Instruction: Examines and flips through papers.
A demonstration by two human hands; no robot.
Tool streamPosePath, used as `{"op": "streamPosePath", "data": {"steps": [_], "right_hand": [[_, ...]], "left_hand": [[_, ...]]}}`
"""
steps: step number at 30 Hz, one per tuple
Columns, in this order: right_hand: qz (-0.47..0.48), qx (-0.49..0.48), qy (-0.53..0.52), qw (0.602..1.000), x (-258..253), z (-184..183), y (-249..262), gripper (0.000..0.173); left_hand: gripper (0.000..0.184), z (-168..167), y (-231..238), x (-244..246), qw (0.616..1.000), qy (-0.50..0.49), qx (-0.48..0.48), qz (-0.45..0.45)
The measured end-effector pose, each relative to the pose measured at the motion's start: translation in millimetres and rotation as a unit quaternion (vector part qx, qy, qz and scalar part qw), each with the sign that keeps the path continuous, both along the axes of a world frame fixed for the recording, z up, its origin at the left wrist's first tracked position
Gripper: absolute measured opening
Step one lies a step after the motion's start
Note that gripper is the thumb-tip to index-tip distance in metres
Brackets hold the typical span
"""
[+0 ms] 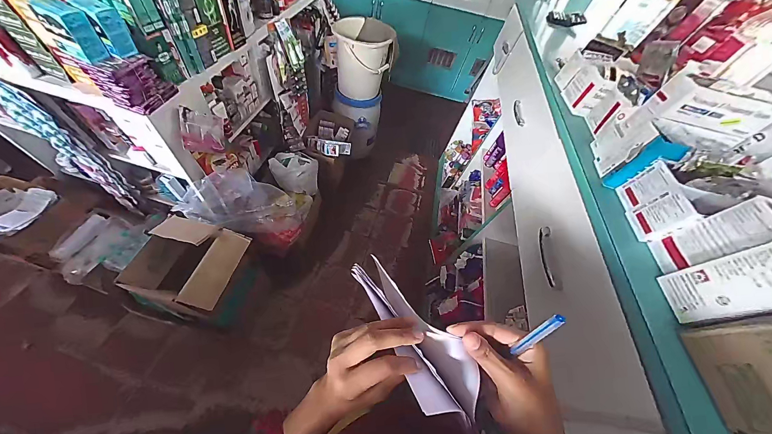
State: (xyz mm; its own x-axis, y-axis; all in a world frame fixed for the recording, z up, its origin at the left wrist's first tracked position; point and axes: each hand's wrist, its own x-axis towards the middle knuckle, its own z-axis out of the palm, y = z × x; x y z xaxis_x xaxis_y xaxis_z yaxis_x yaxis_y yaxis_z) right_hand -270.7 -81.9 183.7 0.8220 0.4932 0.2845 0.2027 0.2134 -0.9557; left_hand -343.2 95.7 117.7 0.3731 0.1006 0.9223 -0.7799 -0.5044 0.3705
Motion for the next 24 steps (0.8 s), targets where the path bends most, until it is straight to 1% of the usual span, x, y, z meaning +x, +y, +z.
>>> {"op": "streamPosePath", "data": {"steps": [4,7,12,15,18,20,24], "right_hand": [[-0.03,-0.001,-0.033,0.999,2.2,3.0,-6.4,0.012],[-0.074,0.006,-0.058,0.996,7.0,6.2,-16.1,0.013],[-0.155,0.027,-0.086,0.984,19.0,9.2,-38.6,0.013],[-0.184,0.042,-0.103,0.977,23.7,9.0,-48.1,0.015],[-0.217,0.063,-0.106,0.968,24.3,10.2,-52.8,0.017],[-0.237,0.071,-0.115,0.962,25.0,11.6,-55.6,0.017],[-0.247,0.086,-0.141,0.955,28.7,12.5,-64.1,0.017]], "left_hand": [[0.008,0.7,-5.6,-3.7,1.0,-0.016,-0.015,0.015],[0.012,-0.2,-0.7,-11.2,0.999,-0.031,-0.018,0.01],[0.015,-3.2,12.7,-35.4,1.0,-0.016,0.0,0.025],[0.011,-6.4,18.8,-49.4,0.999,-0.005,0.004,0.042],[0.005,-10.0,22.8,-56.1,0.998,-0.003,-0.032,0.051],[0.006,-9.9,26.5,-57.6,0.997,-0.005,-0.06,0.054],[0.012,-8.0,39.3,-63.0,0.998,0.001,-0.027,0.052]]}}
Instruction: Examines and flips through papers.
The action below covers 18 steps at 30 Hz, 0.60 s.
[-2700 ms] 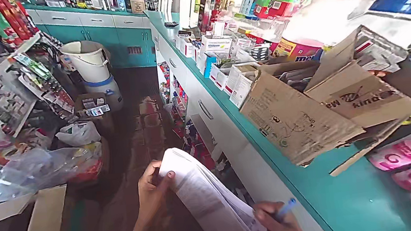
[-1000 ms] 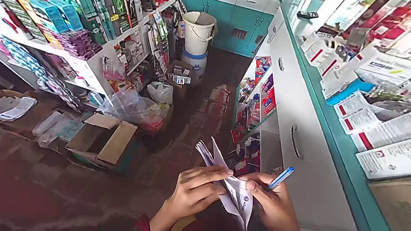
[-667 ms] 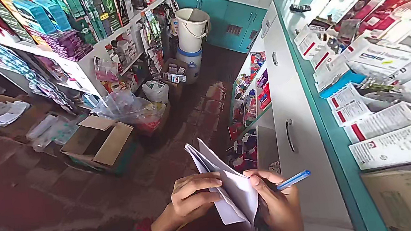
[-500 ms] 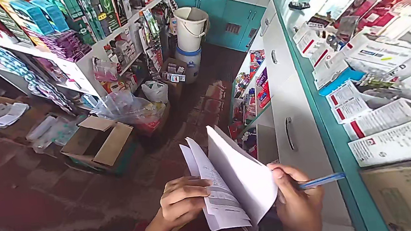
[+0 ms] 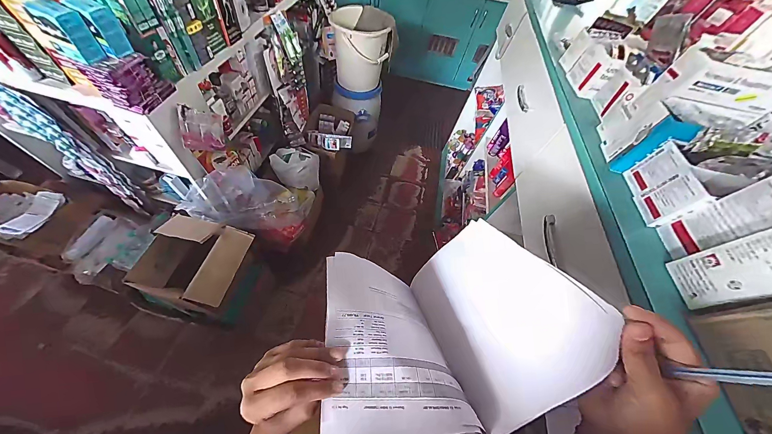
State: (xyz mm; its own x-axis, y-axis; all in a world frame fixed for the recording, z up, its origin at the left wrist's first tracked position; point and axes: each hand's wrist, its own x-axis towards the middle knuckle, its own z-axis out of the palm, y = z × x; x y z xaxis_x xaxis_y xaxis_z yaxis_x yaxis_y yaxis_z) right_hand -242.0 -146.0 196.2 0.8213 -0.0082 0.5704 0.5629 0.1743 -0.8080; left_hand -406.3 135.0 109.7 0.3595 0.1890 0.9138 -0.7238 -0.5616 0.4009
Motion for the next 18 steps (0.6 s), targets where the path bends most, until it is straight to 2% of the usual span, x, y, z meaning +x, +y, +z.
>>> {"op": "streamPosePath", "data": {"steps": [5,14,18], "right_hand": [[0.033,-0.003,-0.009,0.999,0.4,-3.1,-5.9,0.029],[0.059,-0.018,-0.027,0.998,0.3,-2.0,1.9,0.018],[0.097,-0.061,-0.023,0.993,-2.7,-3.7,14.7,0.016]], "left_hand": [[0.005,-4.1,2.0,-1.8,1.0,0.005,-0.003,-0.007],[0.004,-8.2,-0.9,4.1,0.999,0.037,-0.025,-0.024],[0.008,-13.2,-7.4,13.4,0.995,0.084,0.004,-0.05]]}}
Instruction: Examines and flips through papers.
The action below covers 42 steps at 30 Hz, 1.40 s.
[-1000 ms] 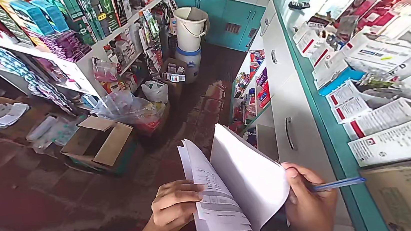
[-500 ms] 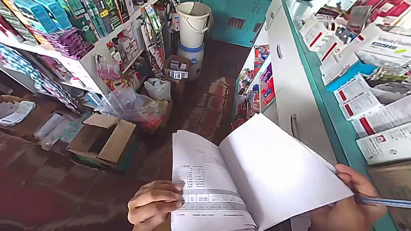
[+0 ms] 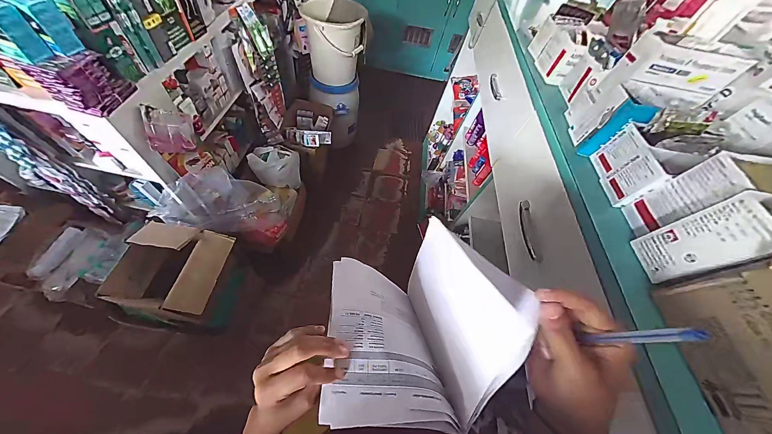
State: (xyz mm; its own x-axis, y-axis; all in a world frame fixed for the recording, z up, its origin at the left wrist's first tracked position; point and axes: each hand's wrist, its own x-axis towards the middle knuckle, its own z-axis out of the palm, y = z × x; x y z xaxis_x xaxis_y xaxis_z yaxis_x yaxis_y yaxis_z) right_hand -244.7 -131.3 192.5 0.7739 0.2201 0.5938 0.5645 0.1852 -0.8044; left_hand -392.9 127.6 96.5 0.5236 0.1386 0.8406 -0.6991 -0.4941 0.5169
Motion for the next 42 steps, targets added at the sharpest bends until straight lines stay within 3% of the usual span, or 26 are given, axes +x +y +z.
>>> {"op": "streamPosePath", "data": {"steps": [7,16,23,30,35,42], "right_hand": [[0.076,-0.059,0.047,0.994,-12.0,-9.3,23.4,0.015],[0.07,-0.093,0.022,0.993,-13.2,-5.3,11.3,0.016],[-0.041,-0.041,-0.012,0.998,0.5,-2.6,-18.1,0.015],[-0.131,-0.017,-0.014,0.991,11.2,-1.3,-47.2,0.018],[-0.126,-0.022,0.001,0.992,14.4,-4.4,-50.4,0.019],[-0.098,-0.018,0.049,0.994,12.2,-2.9,-36.3,0.02]], "left_hand": [[0.011,12.1,-15.9,26.2,0.994,0.041,0.024,-0.095],[0.019,15.3,-17.6,35.1,0.977,0.081,0.126,-0.153],[0.018,-4.7,-12.2,16.3,0.992,0.002,0.088,-0.088],[0.021,-6.3,-2.3,-5.7,0.994,-0.027,0.1,0.038],[0.019,-4.2,2.1,-8.1,0.992,-0.049,0.091,0.07],[0.013,-4.6,-1.8,-1.5,0.998,-0.012,0.041,0.05]]}}
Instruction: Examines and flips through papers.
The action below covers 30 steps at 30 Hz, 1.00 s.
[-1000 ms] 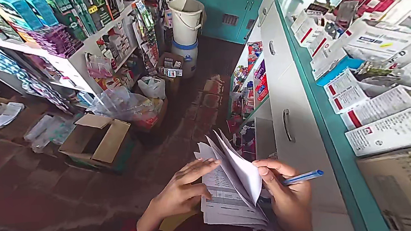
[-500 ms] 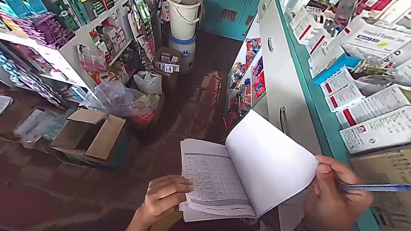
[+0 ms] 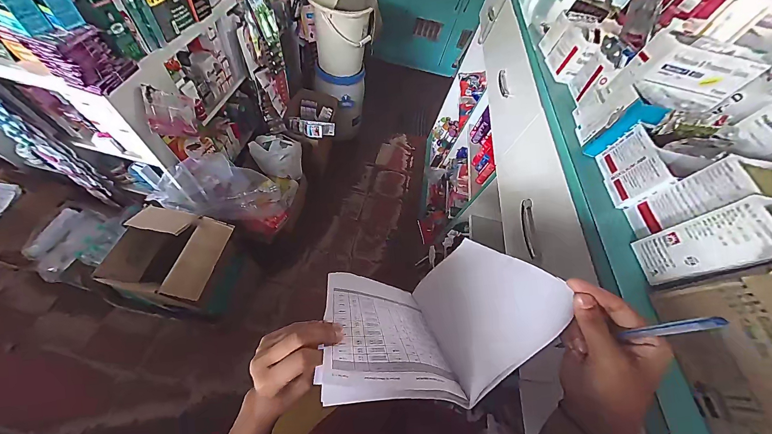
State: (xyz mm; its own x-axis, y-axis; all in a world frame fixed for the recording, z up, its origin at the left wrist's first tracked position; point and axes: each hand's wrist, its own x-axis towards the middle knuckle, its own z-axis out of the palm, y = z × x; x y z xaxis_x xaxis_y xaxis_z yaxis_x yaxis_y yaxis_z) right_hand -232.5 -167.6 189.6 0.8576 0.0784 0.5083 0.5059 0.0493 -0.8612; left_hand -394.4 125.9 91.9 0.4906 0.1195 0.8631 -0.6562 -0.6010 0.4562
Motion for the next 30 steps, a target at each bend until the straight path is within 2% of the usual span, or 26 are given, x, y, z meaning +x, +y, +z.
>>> {"op": "streamPosePath", "data": {"steps": [4,7,13,18,22,24,25,27,30], "right_hand": [[0.019,-0.021,0.042,0.999,0.0,-6.5,6.5,0.019],[0.022,-0.058,0.097,0.993,-0.9,-16.3,12.5,0.019],[0.051,-0.088,0.22,0.97,-4.1,-50.5,26.8,0.017],[0.059,-0.079,0.275,0.956,-0.9,-75.1,25.4,0.018],[-0.017,-0.253,0.163,0.953,-2.6,-81.6,17.5,0.032],[-0.038,-0.263,0.077,0.961,-2.4,-83.7,15.9,0.035],[-0.033,-0.237,0.035,0.97,-1.4,-84.5,17.2,0.033],[0.041,-0.154,-0.035,0.987,-0.4,-80.8,21.2,0.03],[0.193,-0.139,-0.111,0.965,-1.0,-66.0,31.7,0.042]], "left_hand": [[0.01,7.0,-3.3,9.2,0.996,0.06,-0.062,0.01],[0.01,10.7,0.3,17.0,0.993,0.087,-0.071,0.033],[0.011,21.8,14.0,28.6,0.983,0.134,-0.061,-0.109],[0.007,32.9,15.7,32.1,0.985,0.143,-0.004,-0.091],[0.01,39.4,18.7,29.5,0.985,0.158,0.01,-0.067],[0.011,40.9,19.3,29.7,0.984,0.174,0.0,-0.048],[0.011,41.6,19.7,29.8,0.982,0.182,-0.01,-0.043],[0.01,42.2,21.3,30.0,0.98,0.188,-0.037,-0.052],[0.008,45.0,26.6,30.2,0.979,0.182,-0.053,-0.071]]}}
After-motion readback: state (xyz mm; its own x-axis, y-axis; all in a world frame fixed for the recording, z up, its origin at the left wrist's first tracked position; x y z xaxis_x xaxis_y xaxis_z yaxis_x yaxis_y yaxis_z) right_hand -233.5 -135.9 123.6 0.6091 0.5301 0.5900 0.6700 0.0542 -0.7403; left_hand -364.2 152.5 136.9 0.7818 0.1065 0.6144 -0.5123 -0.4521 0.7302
